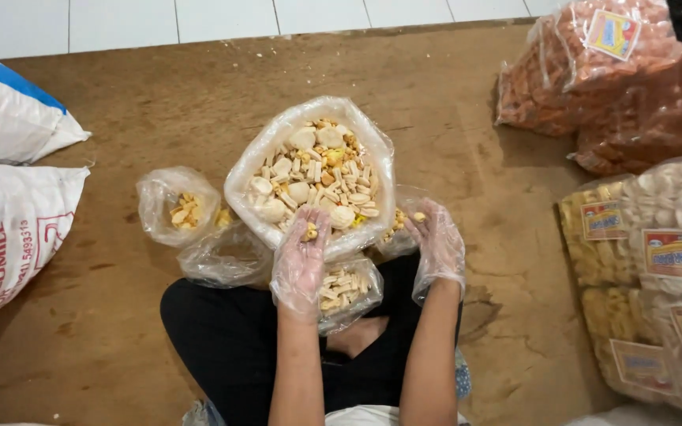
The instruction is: Sorting and mixing different types of snack crackers in a large plastic bag for packaging
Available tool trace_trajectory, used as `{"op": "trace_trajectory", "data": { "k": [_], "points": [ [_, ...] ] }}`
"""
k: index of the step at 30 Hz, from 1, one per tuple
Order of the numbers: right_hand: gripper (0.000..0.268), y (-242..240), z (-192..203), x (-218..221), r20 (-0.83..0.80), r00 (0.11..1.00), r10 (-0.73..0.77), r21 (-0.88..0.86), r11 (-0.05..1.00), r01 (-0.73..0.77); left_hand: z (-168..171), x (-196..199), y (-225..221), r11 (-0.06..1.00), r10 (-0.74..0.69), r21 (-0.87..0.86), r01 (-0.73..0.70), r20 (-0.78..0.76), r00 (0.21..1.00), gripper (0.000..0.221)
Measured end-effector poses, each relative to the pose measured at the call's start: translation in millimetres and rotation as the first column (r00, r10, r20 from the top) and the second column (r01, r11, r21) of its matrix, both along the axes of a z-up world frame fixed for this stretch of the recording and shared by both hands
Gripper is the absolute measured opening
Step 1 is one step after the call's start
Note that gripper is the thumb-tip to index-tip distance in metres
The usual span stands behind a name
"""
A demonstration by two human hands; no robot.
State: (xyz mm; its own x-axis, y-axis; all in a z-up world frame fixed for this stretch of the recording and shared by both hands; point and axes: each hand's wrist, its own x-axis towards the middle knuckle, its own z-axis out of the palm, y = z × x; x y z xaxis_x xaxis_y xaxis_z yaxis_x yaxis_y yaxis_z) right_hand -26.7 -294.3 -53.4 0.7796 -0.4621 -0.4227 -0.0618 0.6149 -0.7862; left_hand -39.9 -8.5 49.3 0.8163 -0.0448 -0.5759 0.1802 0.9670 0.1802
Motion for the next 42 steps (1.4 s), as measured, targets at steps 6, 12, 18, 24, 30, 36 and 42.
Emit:
{"op": "trace_trajectory", "data": {
  "k": [6,12,18,24,30,36,42],
  "points": [
    [0.074,44.1,87.2,-15.4,-0.059,0.966,0.254,-0.140,0.956,-0.259,-3.1,-5.4,-9.3,1.000,-0.006,-0.010,0.006,-0.019,1.000,0.041],
    [0.066,82.7,133.6,-17.7,-0.033,0.935,0.354,-0.693,0.666,-0.277,15.8,-8.0,-13.9,0.999,0.005,-0.052,-0.003,0.049,0.999,0.045],
    [0.043,151.8,143.0,-20.5,-0.090,0.679,0.728,-0.793,0.360,-0.492,9.0,-7.4,-30.9,0.994,-0.003,0.112,0.000,0.023,1.000,0.037],
    [0.024,164.7,117.5,-16.9,-0.212,0.797,0.565,-0.798,0.371,-0.475,20.8,-14.1,-31.8,0.937,-0.088,0.331,0.110,-0.079,0.993,0.031],
    [0.029,122.5,107.5,-14.4,-0.410,0.813,0.413,-0.804,0.257,-0.536,39.8,-28.6,-31.3,0.998,0.058,-0.008,-0.059,-0.116,0.992,0.026],
    [0.031,55.1,72.2,-14.2,-0.318,0.945,0.072,-0.556,0.793,-0.248,23.6,-23.7,-12.5,0.995,0.093,-0.015,-0.094,-0.053,0.994,0.039],
    [0.042,-13.2,-11.7,-13.4,-0.143,0.908,0.393,-0.404,0.815,-0.416,-8.0,-16.1,-13.7,0.991,0.093,-0.088,-0.097,-0.052,0.994,0.043]
  ]
}}
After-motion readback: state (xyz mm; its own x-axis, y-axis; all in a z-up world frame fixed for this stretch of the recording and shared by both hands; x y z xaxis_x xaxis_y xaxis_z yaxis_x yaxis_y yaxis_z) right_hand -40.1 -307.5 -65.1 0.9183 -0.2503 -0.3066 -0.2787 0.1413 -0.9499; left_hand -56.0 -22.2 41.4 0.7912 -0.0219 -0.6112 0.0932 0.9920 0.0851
